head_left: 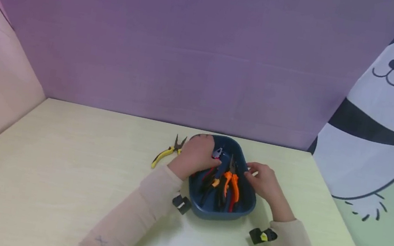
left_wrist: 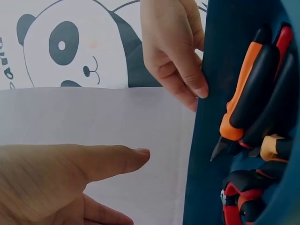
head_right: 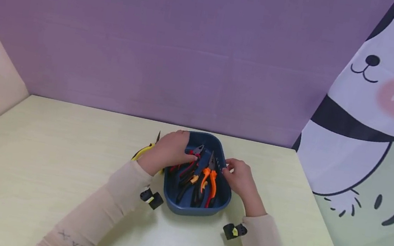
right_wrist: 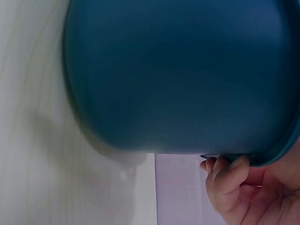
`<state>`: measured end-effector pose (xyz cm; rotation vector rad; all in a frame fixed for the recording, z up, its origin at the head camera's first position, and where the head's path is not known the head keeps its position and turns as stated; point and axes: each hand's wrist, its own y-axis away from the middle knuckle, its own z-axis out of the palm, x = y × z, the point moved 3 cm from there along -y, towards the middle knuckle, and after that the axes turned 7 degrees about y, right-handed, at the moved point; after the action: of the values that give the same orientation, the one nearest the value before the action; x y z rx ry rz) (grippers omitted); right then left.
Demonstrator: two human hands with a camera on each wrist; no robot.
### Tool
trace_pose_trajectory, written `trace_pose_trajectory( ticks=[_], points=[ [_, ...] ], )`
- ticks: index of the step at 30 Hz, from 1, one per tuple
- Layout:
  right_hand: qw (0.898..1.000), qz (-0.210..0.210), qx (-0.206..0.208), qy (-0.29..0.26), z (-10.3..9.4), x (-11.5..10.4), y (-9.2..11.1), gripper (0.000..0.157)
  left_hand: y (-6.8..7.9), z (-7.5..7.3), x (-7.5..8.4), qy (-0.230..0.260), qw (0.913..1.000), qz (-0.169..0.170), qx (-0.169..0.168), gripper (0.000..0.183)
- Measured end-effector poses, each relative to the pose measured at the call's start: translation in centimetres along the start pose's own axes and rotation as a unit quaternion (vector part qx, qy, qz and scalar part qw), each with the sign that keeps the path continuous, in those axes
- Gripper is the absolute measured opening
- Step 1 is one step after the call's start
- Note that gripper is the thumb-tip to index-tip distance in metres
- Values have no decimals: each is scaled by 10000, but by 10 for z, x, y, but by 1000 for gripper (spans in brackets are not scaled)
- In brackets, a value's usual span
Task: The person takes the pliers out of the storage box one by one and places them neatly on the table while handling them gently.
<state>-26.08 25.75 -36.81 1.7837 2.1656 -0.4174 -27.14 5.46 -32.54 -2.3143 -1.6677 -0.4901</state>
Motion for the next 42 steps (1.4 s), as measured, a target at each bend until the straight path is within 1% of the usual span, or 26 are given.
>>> trace_pose_trajectory(
  ticks=[3,9,13,19,24,28,32,37,39,42],
  points=[
    [10000,-6,-15,7,0,1,1,33,0,4,3,64,9999,-79,-92,61],
    [10000,1,-59,-16,0,2,3,33,1,13,4,272,9991,-203,-265,56],
    [9999,-104,-1,47,-2,2,4,33,0,17,3,387,9983,-319,-286,57],
    [9999,-114,11,68,-2,2,4,34,-2,22,0,447,9981,-280,-310,51],
    [9998,-174,36,75,-1,1,3,33,-3,27,-2,620,9967,-384,-345,50],
    [9993,-289,156,152,-2,1,3,31,-5,31,-4,548,9975,-312,-303,52],
    [9993,-273,182,188,-2,1,3,31,-8,37,-6,444,9984,-196,-286,48],
    [9997,-173,93,146,-2,1,5,31,-11,43,-7,475,9976,-189,-477,37],
    [9997,-167,87,140,-1,1,5,31,-11,44,-8,514,9968,-215,-579,36],
    [9997,-164,86,162,-2,1,5,31,-12,46,-8,571,9962,-234,-607,36]
  ],
)
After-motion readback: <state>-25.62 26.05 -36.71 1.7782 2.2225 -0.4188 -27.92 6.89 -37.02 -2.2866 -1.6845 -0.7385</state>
